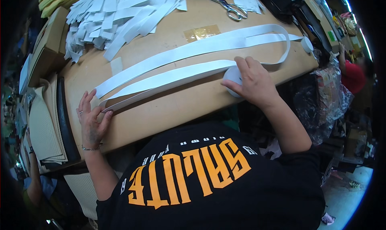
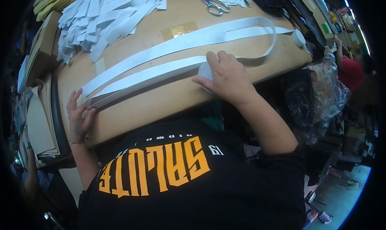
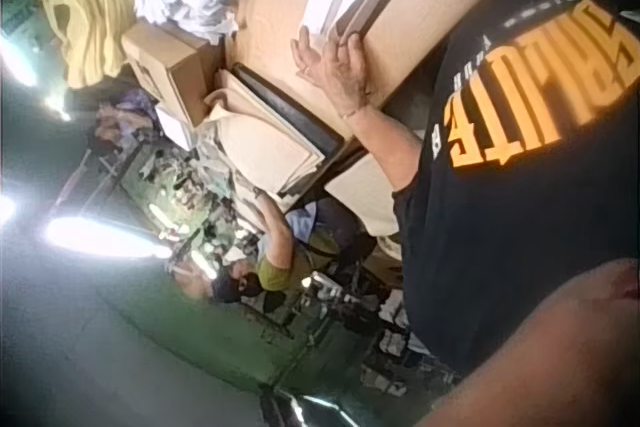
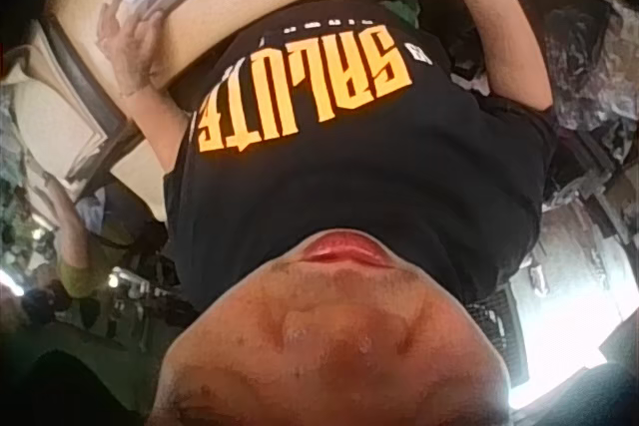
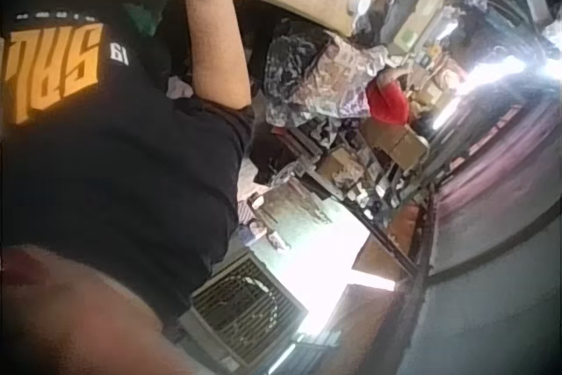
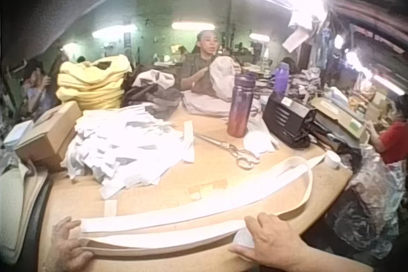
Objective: The person repeatedly cuts a white fabric strap into short segments using scissors and places the cut pieces on a pile. The person also handles a roll of the strap, unrolling and re-rolling it on the table.
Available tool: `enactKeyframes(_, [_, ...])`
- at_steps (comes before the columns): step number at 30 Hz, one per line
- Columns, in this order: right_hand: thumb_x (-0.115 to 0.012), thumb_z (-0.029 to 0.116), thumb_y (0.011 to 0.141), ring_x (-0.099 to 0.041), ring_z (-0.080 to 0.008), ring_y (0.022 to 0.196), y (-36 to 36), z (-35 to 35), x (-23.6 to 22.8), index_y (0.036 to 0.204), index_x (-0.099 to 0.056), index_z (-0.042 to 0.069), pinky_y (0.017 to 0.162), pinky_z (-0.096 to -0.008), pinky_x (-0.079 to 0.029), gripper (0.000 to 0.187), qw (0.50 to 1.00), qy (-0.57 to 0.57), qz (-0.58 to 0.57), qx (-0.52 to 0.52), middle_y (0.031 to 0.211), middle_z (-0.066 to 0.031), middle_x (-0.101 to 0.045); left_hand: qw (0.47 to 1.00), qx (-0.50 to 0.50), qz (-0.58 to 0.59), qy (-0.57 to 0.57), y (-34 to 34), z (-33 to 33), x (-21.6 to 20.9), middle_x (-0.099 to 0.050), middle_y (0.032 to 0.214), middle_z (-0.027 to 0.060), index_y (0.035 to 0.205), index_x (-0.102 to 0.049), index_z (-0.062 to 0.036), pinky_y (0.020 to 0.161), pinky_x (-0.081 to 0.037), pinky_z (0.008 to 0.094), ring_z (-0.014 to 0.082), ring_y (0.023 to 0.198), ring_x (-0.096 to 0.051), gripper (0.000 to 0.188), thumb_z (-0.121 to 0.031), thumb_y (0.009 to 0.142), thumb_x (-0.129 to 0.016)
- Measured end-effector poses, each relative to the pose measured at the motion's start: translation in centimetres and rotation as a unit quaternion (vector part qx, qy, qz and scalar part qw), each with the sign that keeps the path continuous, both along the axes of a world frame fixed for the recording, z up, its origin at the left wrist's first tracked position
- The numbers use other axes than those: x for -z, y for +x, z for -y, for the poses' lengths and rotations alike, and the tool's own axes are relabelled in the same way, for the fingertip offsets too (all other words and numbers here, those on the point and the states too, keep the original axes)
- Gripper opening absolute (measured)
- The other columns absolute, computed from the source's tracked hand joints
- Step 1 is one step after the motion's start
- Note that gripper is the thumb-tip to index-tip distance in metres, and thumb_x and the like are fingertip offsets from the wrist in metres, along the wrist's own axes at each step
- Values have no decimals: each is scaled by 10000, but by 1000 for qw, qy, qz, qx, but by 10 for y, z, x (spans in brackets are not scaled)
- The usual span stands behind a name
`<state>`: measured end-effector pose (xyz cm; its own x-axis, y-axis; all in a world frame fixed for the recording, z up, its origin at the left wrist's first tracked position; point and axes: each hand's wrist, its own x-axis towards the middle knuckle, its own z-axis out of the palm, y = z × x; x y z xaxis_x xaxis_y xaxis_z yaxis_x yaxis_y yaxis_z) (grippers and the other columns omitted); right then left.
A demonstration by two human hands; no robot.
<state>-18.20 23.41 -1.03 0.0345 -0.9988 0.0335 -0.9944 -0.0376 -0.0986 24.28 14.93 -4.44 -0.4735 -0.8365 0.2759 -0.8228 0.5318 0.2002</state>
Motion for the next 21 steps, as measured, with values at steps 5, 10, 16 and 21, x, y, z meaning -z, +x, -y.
enactKeyframes(5, [-714, 308, 695, -372, -331, 1271, -24, -12, -41, 1286, -509, 242, 1013, -466, -349, 629, 975, 58, -70, -201, 1451, -83, -333, 1000, -16, 7, 20, -2, -3, -1, -451, 1370, 69, 746, -655, -92, 1020, -208, 616, 353, 1322, -331, 159, -220, 706, -740])
enactKeyframes(10, [-631, 83, 716, -370, -302, 1302, -33, -1, -32, 1244, -518, 287, 1001, -437, -377, 577, 943, 35, -166, -286, 1456, -54, -341, 999, -26, 4, 29, -3, -4, -4, -438, 1379, 60, 753, -656, -100, 997, -213, 672, 346, 1331, -317, 171, -246, 714, -735])
enactKeyframes(16, [-605, 38, 717, -360, -296, 1316, -38, 8, -23, 1248, -470, 318, 998, -432, -387, 615, 925, 19, -171, -338, 1445, -56, -356, 999, -27, 6, 38, -1, -6, -6, -434, 1378, 63, 781, -650, -106, 996, -213, 674, 349, 1324, -317, 194, -271, 723, -734])
enactKeyframes(21, [-768, 229, 587, -363, -301, 1303, -33, 17, -24, 1140, -547, 78, 997, -429, -374, 614, 938, 28, -177, -298, 1398, -105, -386, 1000, -4, 10, 27, -4, -3, -1, -441, 1372, 69, 794, -664, -107, 1010, -228, 624, 351, 1314, -332, 188, -264, 719, -734])
